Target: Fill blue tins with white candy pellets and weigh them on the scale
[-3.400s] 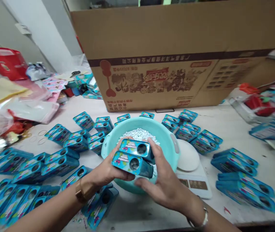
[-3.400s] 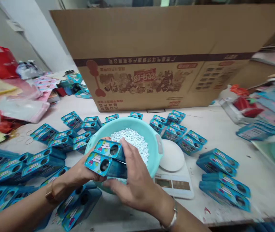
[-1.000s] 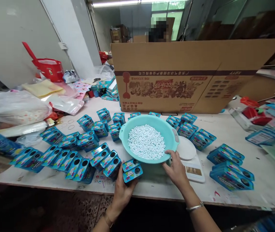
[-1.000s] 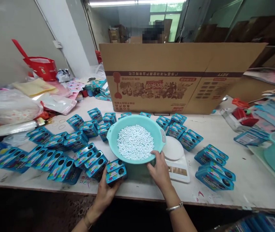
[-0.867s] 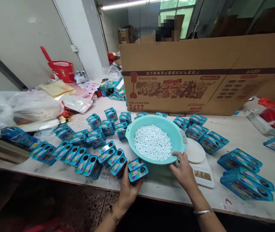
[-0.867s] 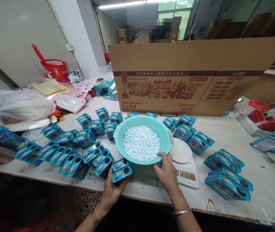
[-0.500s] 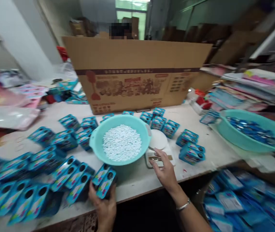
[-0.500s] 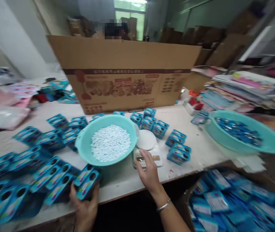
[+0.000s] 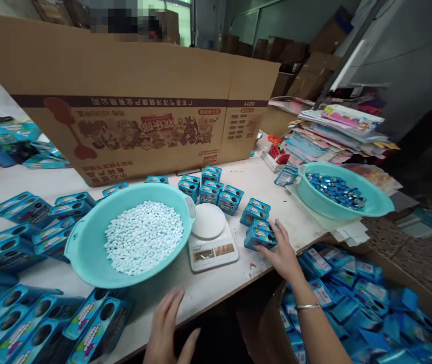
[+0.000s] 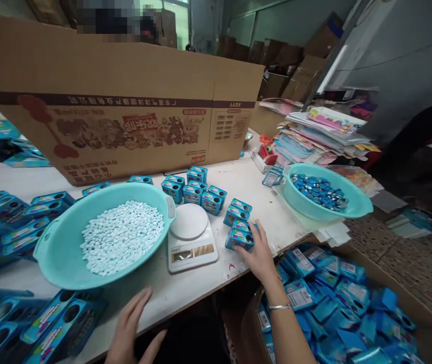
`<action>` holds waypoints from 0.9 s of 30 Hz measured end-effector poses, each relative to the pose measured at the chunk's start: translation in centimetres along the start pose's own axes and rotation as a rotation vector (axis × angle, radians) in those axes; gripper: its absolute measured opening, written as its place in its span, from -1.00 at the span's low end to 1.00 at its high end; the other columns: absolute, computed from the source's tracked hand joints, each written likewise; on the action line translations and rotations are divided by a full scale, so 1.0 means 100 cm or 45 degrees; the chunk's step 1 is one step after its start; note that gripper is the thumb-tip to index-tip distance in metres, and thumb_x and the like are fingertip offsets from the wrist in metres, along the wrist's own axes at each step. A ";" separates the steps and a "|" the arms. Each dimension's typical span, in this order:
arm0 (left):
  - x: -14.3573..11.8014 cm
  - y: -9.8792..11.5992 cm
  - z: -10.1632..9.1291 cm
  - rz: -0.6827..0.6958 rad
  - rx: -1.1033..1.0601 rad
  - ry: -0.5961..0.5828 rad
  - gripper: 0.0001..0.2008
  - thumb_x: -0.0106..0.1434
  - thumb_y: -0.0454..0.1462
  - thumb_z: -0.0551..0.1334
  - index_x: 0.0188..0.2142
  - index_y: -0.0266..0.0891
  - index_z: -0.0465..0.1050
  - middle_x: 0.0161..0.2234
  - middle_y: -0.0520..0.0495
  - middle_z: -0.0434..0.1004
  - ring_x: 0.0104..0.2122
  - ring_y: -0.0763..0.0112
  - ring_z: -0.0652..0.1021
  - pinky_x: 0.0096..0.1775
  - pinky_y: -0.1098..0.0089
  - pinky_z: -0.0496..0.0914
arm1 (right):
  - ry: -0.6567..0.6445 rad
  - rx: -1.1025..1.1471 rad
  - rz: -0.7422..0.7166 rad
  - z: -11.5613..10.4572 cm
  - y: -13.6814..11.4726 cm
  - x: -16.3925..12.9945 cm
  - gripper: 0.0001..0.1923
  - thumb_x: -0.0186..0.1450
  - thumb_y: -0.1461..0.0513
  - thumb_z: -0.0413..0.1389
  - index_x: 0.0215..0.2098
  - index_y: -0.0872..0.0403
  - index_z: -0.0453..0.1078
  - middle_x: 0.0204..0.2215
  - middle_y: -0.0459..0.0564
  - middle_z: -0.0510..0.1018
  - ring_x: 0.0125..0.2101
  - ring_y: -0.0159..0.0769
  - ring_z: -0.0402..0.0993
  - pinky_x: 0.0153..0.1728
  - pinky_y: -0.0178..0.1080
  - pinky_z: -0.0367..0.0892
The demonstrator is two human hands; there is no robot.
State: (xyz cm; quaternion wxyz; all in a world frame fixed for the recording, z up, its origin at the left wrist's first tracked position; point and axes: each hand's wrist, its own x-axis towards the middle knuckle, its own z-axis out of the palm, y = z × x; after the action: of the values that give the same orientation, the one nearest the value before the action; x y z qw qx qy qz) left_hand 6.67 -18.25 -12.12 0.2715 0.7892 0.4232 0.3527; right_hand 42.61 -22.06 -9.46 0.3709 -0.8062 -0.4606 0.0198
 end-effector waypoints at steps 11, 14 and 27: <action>0.127 0.006 0.087 0.043 0.225 -0.240 -0.28 0.37 -0.13 0.09 0.39 -0.28 -0.20 0.39 -0.42 -0.20 0.37 -0.09 -0.13 0.26 -0.18 0.00 | -0.005 0.375 0.213 0.005 0.012 -0.002 -0.07 0.07 -0.07 0.29 0.28 0.02 0.04 0.11 0.24 0.34 0.01 0.03 0.42 0.01 0.11 0.35; 0.124 0.004 0.091 0.028 0.290 -0.217 -0.38 0.38 -0.17 0.08 0.37 -0.20 -0.06 0.40 -0.35 -0.22 0.38 -0.09 -0.15 0.26 -0.18 0.00 | 0.065 0.379 0.223 0.006 0.007 -0.009 -0.10 0.08 -0.07 0.29 0.26 0.02 0.07 0.10 0.24 0.35 0.01 0.03 0.41 -0.01 0.10 0.36; 0.061 0.012 0.083 0.080 0.423 -0.211 -0.35 0.35 -0.20 0.11 0.38 -0.11 -0.06 0.41 -0.30 -0.19 0.34 -0.12 0.06 0.19 -0.11 0.20 | 0.240 0.384 0.182 -0.009 -0.019 -0.020 -0.12 0.05 -0.06 0.31 0.22 0.07 0.14 0.02 0.19 0.37 -0.05 -0.01 0.42 -0.01 0.05 0.37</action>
State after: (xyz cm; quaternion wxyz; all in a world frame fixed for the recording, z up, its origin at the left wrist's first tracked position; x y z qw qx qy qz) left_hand 16.19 -14.71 -14.24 0.1601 0.8624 0.4270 0.2199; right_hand 40.39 -23.56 -8.21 0.5266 -0.7703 -0.3574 0.0394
